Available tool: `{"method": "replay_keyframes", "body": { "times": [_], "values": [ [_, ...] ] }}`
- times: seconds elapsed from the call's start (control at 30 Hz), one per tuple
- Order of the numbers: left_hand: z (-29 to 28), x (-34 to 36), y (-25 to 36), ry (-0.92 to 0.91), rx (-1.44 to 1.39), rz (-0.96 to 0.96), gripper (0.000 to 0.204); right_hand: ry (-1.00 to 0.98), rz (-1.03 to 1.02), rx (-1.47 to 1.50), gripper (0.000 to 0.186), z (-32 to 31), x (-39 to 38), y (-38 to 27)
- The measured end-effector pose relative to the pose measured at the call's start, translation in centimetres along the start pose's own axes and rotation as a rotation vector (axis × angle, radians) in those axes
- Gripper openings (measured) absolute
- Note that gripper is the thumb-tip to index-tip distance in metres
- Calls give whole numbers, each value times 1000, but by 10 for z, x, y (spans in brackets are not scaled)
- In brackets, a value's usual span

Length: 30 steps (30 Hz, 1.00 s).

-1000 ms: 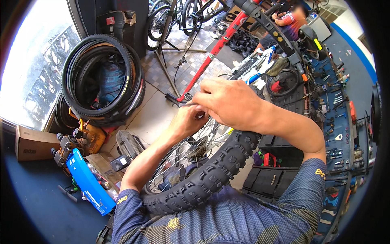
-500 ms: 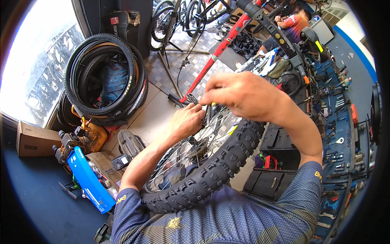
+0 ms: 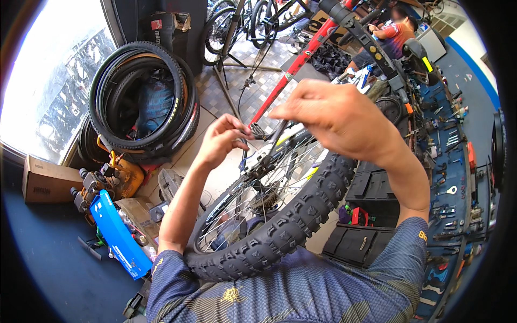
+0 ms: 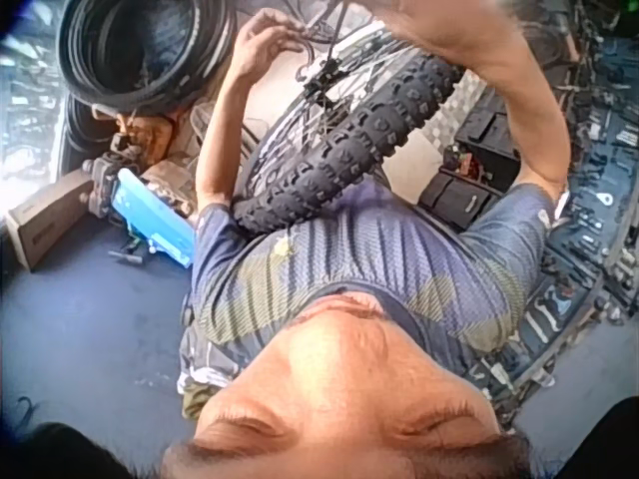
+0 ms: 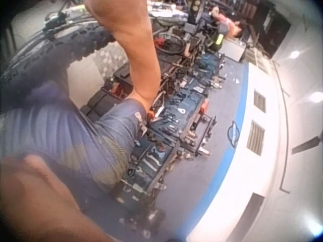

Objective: The person works on a bicycle's rear wheel and brake assembly. They use a yellow tool to adjust the brake caliper, then use a screwdriver to tighten a bolt on the brake assembly. Finally, they spray lubricant onto small metal parts on the floor.

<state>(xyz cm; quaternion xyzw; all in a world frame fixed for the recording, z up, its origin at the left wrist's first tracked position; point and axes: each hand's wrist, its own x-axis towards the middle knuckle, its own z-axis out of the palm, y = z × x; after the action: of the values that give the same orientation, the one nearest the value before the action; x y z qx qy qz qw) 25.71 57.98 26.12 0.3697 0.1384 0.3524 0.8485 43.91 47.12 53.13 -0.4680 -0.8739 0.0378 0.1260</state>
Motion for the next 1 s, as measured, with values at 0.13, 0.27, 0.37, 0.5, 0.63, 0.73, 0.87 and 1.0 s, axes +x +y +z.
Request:
{"method": "replay_keyframes", "body": {
  "times": [0.13,0.27,0.37,0.5,0.63,0.73,0.87,1.0],
  "values": [
    [-4,-15,32,-79,-83,17,7,-251,-103,-101,32,23,10,-10],
    [10,-46,51,-264,621,63,29,-375,-119,-20,17,36,25,-17],
    [19,-63,45,-362,976,302,43,-436,-136,-39,18,42,36,-22],
    [17,-62,27,-308,1029,420,30,-486,-155,-40,20,55,46,-27],
    [9,-64,18,-299,1062,431,26,-533,-114,-73,19,64,50,-29],
    [9,-67,17,-293,1076,459,25,-510,-117,-37,18,64,49,-29],
    [11,-64,12,-238,1070,511,24,-488,-89,-17,19,60,46,-27],
    [10,-61,4,-221,1038,600,24,-442,-91,14,21,64,43,-27]
  ]
}}
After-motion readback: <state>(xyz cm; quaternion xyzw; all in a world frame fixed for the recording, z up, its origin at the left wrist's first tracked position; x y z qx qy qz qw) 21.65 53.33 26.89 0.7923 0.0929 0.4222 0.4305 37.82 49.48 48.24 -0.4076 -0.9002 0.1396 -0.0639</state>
